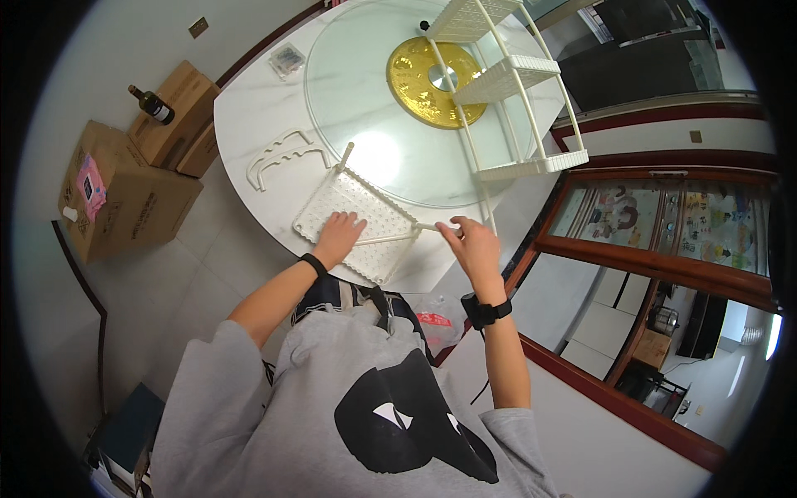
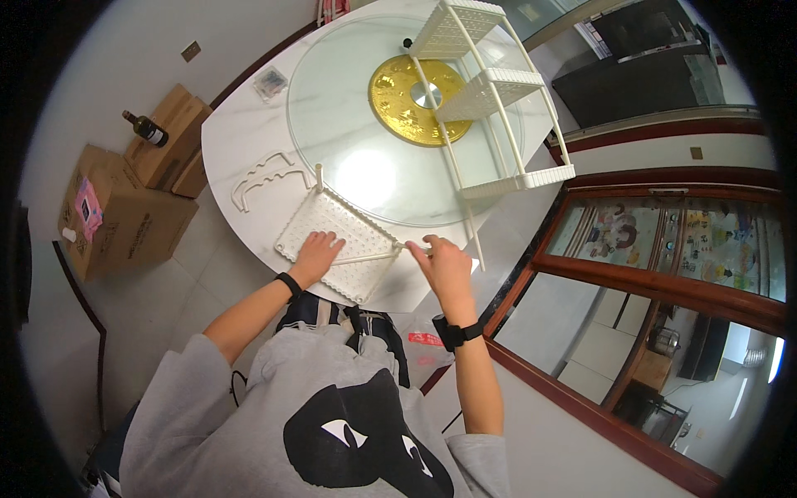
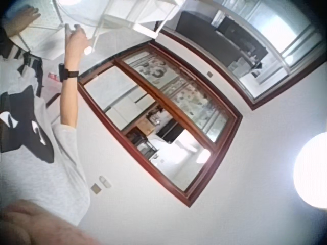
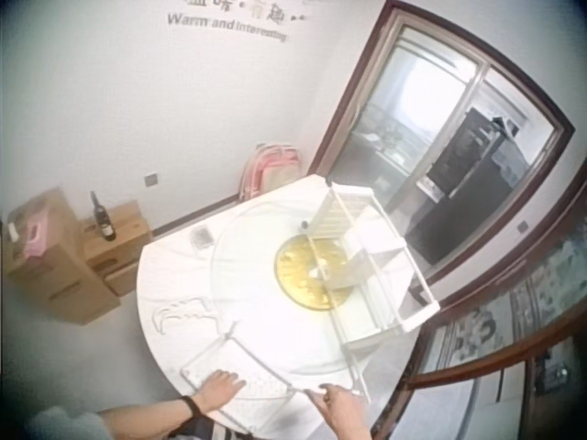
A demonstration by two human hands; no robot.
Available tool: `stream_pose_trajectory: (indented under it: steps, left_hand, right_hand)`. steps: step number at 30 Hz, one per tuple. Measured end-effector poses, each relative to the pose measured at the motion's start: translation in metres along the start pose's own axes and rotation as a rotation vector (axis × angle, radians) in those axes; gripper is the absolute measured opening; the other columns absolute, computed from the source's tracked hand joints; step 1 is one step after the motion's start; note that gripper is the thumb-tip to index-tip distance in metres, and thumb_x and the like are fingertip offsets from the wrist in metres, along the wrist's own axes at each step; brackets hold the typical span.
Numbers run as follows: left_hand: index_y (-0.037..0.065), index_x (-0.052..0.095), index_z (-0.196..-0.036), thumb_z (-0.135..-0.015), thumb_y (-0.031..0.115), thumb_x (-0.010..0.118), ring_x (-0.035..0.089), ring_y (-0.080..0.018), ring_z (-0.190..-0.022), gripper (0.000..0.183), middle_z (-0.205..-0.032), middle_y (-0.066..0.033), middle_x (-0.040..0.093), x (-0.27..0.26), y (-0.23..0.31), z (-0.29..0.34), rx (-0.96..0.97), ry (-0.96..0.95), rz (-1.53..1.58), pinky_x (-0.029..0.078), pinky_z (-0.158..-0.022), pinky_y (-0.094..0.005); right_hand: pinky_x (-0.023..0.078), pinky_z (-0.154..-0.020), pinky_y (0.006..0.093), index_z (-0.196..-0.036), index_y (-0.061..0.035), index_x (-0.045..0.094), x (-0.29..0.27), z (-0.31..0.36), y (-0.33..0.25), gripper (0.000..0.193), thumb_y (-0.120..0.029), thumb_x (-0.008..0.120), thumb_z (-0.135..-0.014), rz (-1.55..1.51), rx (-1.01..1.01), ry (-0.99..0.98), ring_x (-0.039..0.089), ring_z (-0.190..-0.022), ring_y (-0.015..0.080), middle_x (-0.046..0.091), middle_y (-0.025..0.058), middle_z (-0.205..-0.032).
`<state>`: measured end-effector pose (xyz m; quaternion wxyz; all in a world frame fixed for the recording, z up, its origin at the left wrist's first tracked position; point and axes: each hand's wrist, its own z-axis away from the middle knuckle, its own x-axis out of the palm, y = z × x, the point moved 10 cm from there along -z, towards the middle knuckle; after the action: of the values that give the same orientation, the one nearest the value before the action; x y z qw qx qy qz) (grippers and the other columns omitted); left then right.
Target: The person disassembles a white plastic multi-tier shelf unit by hand, removing the shelf trays from the support pillars and placing the components onto a table.
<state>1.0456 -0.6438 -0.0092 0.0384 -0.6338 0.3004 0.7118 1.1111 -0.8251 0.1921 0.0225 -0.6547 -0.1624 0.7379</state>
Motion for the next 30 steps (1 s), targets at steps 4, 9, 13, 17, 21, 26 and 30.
stream_pose_trajectory:
  steps: [4, 9, 13, 17, 21, 26, 30]
  left_hand:
    - [0.002, 0.056, -0.123, -0.088, 0.017, 0.058, 0.054, -0.0288, -0.109, 0.038, -0.119, -0.0156, 0.056, -0.033, 0.019, -0.029, -0.048, 0.141, 0.008, 0.040, -0.098, -0.0400]
    - [-0.003, 0.056, -0.117, -0.086, 0.037, 0.063, 0.053, -0.0315, -0.112, 0.052, -0.117, -0.0183, 0.058, -0.028, 0.089, -0.084, 0.100, 0.360, 0.057, 0.039, -0.102, -0.0422]
    - [-0.002, 0.057, -0.108, -0.083, 0.042, 0.065, 0.053, -0.0316, -0.103, 0.051, -0.107, -0.0176, 0.056, 0.049, 0.093, -0.099, 0.021, -0.111, 0.081, 0.039, -0.098, -0.0414]
    - [0.001, 0.060, -0.097, -0.078, 0.048, 0.068, 0.051, -0.0293, -0.102, 0.051, -0.098, -0.0140, 0.055, 0.049, 0.092, -0.096, -0.011, 0.015, 0.090, 0.036, -0.098, -0.0401]
    - [0.002, 0.059, -0.097, -0.074, 0.051, 0.068, 0.049, -0.0299, -0.102, 0.055, -0.099, -0.0133, 0.053, 0.053, 0.088, -0.096, -0.032, 0.060, 0.109, 0.036, -0.097, -0.0410]
    - [0.002, 0.057, -0.098, -0.072, 0.052, 0.069, 0.049, -0.0294, -0.101, 0.058, -0.099, -0.0129, 0.052, 0.055, 0.093, -0.097, 0.007, 0.048, 0.077, 0.036, -0.096, -0.0407]
    - [0.003, 0.057, -0.098, -0.068, 0.050, 0.070, 0.049, -0.0283, -0.101, 0.057, -0.098, -0.0126, 0.053, 0.058, 0.108, -0.101, 0.068, 0.010, 0.073, 0.036, -0.096, -0.0401]
  right_hand:
    - [0.050, -0.056, 0.0404, -0.088, -0.0051, 0.064, 0.021, 0.007, 0.019, 0.032, -0.037, 0.065, -0.090, -0.077, 0.052, -0.059, 0.065, -0.061, 0.0316, 0.066, 0.0123, -0.065]
    - [0.048, -0.055, 0.0448, -0.084, -0.0038, 0.062, 0.040, 0.015, 0.036, 0.027, -0.030, 0.063, -0.092, -0.237, 0.155, -0.069, 0.063, -0.060, 0.0371, 0.062, 0.0168, -0.061]
    - [0.047, -0.053, 0.0441, -0.079, -0.0005, 0.063, 0.037, 0.035, 0.058, 0.030, -0.029, 0.063, -0.091, -0.469, 0.269, 0.093, 0.060, -0.056, 0.0402, 0.058, 0.0202, -0.057]
    - [0.050, -0.057, 0.0464, -0.068, -0.0009, 0.065, 0.047, 0.041, 0.069, 0.043, -0.036, 0.058, -0.092, -0.193, 0.282, -0.018, 0.063, -0.059, 0.0409, 0.061, 0.0222, -0.060]
    - [0.052, -0.058, 0.0467, -0.063, -0.0001, 0.068, 0.053, 0.040, 0.050, 0.046, -0.036, 0.057, -0.091, -0.116, 0.101, -0.112, 0.064, -0.058, 0.0397, 0.062, 0.0220, -0.059]
    - [0.049, -0.054, 0.0465, -0.063, -0.0006, 0.066, 0.055, 0.048, 0.060, 0.046, -0.035, 0.056, -0.092, -0.162, 0.005, -0.145, 0.060, -0.051, 0.0381, 0.058, 0.0194, -0.053]
    - [0.048, -0.051, 0.0450, -0.060, -0.0030, 0.063, 0.051, 0.061, 0.052, 0.044, -0.033, 0.058, -0.092, -0.085, -0.174, -0.164, 0.058, -0.048, 0.0357, 0.055, 0.0175, -0.049]
